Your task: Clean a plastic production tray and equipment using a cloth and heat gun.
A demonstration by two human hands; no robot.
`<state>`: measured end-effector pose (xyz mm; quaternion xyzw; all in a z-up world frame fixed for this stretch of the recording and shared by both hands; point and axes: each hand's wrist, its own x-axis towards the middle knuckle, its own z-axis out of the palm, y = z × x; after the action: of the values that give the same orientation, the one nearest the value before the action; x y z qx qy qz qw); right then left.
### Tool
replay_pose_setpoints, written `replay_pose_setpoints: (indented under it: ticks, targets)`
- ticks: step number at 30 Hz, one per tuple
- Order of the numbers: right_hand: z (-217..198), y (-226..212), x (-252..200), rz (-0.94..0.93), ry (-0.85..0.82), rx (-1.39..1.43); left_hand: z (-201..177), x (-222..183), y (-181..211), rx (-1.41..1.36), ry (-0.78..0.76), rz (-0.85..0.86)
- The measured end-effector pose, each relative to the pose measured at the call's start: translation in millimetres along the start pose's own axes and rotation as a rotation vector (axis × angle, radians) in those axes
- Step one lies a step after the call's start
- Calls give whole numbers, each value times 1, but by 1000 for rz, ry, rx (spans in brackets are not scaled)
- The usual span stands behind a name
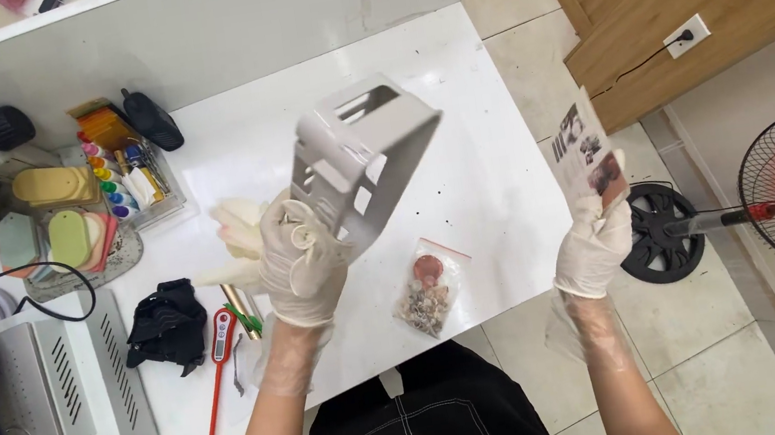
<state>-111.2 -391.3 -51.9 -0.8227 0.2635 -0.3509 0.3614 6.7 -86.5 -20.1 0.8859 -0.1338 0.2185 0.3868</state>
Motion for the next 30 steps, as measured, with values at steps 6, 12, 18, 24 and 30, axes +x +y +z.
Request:
replay_pose_setpoints:
  ticks: [6,12,18,24,30]
  targets:
    - [42,-38,4,-17,-71,328,26,35,46,-168,47,267]
    - [74,-32,26,324,17,570,60,72,36,-28,148,537]
    - [77,-19,40,232,-10,528,73,93,49,28,162,524]
    - [83,-22,43,200,12,437,69,101,64,17,201,515]
    - [90,-32,45,444,-39,543,77,98,54,38,201,455]
